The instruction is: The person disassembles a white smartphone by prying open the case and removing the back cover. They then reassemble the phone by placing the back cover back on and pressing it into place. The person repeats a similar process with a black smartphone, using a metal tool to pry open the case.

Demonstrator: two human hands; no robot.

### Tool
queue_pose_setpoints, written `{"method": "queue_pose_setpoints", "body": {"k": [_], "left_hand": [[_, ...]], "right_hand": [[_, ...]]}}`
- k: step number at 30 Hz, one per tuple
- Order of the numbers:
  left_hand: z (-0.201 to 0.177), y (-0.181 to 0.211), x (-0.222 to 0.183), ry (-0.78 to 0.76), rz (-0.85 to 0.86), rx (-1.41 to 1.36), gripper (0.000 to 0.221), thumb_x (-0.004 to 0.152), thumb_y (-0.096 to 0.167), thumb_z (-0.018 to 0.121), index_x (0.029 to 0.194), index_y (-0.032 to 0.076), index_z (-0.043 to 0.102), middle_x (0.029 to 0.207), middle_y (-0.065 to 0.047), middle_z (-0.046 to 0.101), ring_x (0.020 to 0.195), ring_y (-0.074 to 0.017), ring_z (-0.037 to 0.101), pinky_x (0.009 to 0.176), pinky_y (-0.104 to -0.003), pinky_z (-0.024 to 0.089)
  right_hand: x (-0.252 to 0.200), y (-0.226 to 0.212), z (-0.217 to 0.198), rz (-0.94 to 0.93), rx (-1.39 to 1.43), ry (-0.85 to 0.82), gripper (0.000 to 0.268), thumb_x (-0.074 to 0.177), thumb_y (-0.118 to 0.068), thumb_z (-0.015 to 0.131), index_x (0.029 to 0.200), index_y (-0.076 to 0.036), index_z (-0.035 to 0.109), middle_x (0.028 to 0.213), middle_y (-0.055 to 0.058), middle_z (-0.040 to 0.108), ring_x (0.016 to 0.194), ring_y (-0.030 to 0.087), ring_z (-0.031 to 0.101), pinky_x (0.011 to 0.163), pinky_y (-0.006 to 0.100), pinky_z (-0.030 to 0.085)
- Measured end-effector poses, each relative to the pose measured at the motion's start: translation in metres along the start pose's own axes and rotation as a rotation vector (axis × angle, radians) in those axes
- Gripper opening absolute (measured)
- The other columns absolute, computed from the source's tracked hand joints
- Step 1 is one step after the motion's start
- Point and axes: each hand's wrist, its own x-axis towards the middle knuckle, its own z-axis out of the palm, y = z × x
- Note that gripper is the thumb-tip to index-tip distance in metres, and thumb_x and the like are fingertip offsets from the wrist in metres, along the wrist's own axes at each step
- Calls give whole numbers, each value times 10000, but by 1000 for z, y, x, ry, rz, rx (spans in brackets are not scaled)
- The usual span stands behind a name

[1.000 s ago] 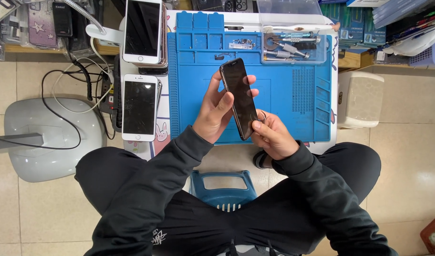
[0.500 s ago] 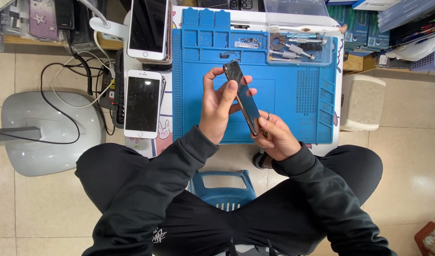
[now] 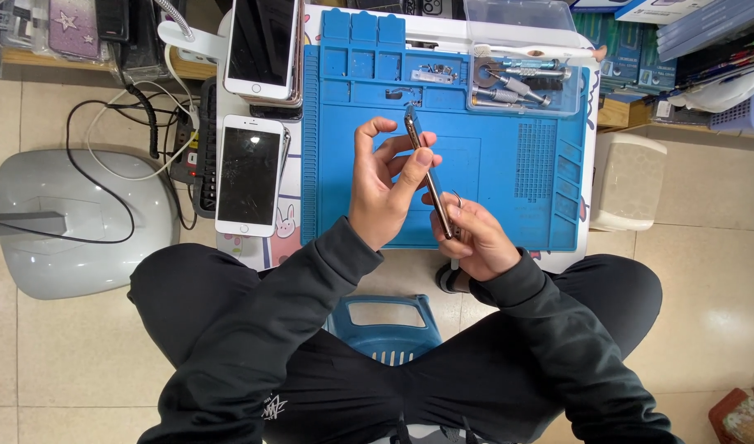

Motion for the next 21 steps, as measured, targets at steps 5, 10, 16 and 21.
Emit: {"method": "queue_pose_setpoints", "body": {"k": [5,10,16,21], "left_hand": [[-1,0,0,-61,-52,-148,564,1063,336,689,1427,142,303,1345,-263,660,1134,-286,737,903,-427,669],[4,18,1,-202,-129,-314,619,1074,449,630,1488,132,296,1424,-312,621,1225,-361,704,926,-463,655],[1,8,7,-307,-126,-437,694,1056,529,616,1518,83,352,1402,-333,619,1225,-378,702,915,-553,661],[-3,0,6,-342,-168,-465,718,1049,597,587,1509,80,396,1400,-307,632,1195,-354,717,956,-555,626]], "right_hand": [[-5,9,-17,-19,-60,-9,270,1044,-227,601,1076,38,560,713,152,615,365,-13,323,360,148,260],[-10,-2,-2,-123,-286,-21,219,1019,-168,637,1085,28,568,674,89,546,378,10,326,369,154,270],[-14,-13,15,-174,-336,-36,193,1001,-112,654,1084,36,563,558,19,467,417,8,373,400,144,298],[-10,-13,10,-172,-429,-27,179,963,-86,712,1082,6,615,594,16,553,464,17,448,446,146,371]]}}
